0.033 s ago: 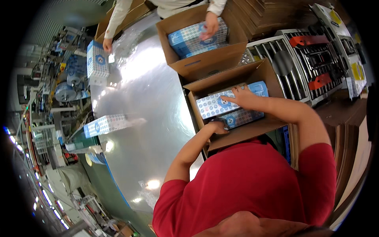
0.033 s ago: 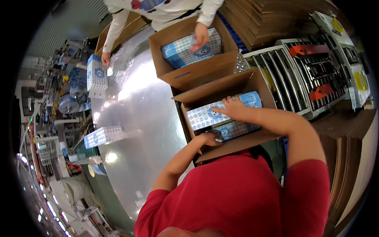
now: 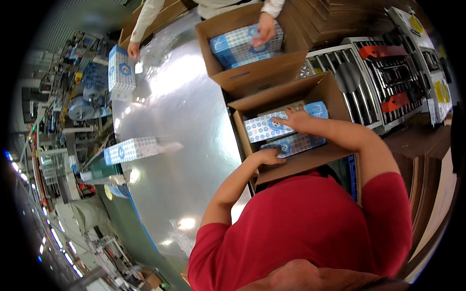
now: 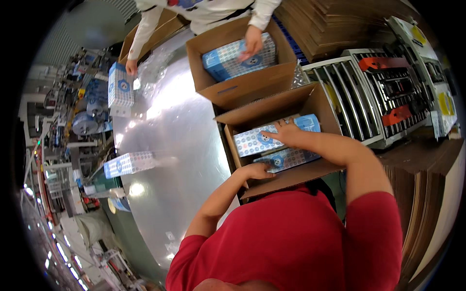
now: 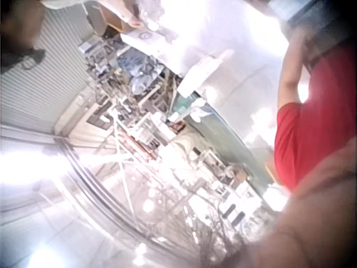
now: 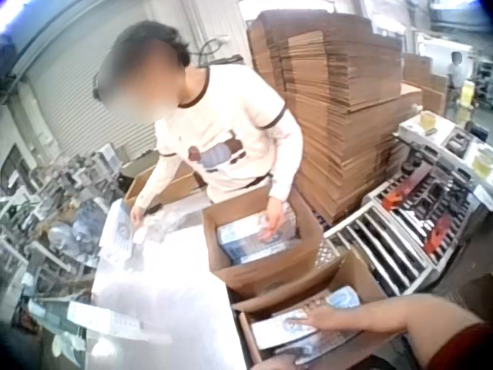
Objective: The person assembles cardboard boxes, packs blue and white items into them, and places the boxes onto a conveyor belt.
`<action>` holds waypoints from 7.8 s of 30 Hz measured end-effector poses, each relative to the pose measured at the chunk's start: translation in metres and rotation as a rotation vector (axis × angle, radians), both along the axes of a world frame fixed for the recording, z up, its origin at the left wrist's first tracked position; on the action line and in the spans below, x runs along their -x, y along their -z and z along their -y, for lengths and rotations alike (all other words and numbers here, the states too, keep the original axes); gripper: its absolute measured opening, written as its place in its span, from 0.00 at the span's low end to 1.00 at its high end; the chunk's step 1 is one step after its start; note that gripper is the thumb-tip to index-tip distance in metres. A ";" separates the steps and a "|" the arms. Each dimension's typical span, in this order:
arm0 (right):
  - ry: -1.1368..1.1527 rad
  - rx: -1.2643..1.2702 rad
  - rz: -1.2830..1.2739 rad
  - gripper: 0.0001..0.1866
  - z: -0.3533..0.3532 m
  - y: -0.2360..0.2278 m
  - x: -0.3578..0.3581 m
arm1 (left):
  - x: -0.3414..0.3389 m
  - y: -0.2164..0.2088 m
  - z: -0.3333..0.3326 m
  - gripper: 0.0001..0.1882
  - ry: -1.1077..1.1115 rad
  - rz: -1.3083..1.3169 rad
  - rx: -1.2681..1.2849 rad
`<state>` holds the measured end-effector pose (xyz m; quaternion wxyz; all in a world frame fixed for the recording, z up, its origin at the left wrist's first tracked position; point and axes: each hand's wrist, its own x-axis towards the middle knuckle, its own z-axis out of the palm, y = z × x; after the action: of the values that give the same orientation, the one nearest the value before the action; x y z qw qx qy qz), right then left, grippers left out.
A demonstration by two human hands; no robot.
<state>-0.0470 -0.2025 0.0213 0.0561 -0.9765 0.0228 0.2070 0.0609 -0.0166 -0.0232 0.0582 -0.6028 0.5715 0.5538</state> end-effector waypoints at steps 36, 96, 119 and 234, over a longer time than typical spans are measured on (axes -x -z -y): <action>-0.620 -0.280 0.396 0.43 -0.169 -0.113 -0.196 | -0.144 -0.142 -0.235 0.14 -0.886 0.070 0.914; 0.673 -0.953 0.716 0.42 0.005 -0.176 0.132 | -0.008 -0.050 0.083 0.37 0.080 -0.071 0.013; -0.014 0.018 -0.375 0.54 -0.049 0.086 -0.055 | 0.116 -0.053 -0.278 0.27 -1.740 0.997 0.509; 0.919 -0.123 0.580 0.20 0.037 -0.040 0.148 | -0.343 -0.131 -0.262 0.27 -1.335 1.272 0.367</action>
<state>-0.1950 -0.2391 0.0614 0.2018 -0.8780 0.4184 -0.1156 0.4041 0.2456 0.1078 -0.0662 -0.9949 0.0468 -0.0595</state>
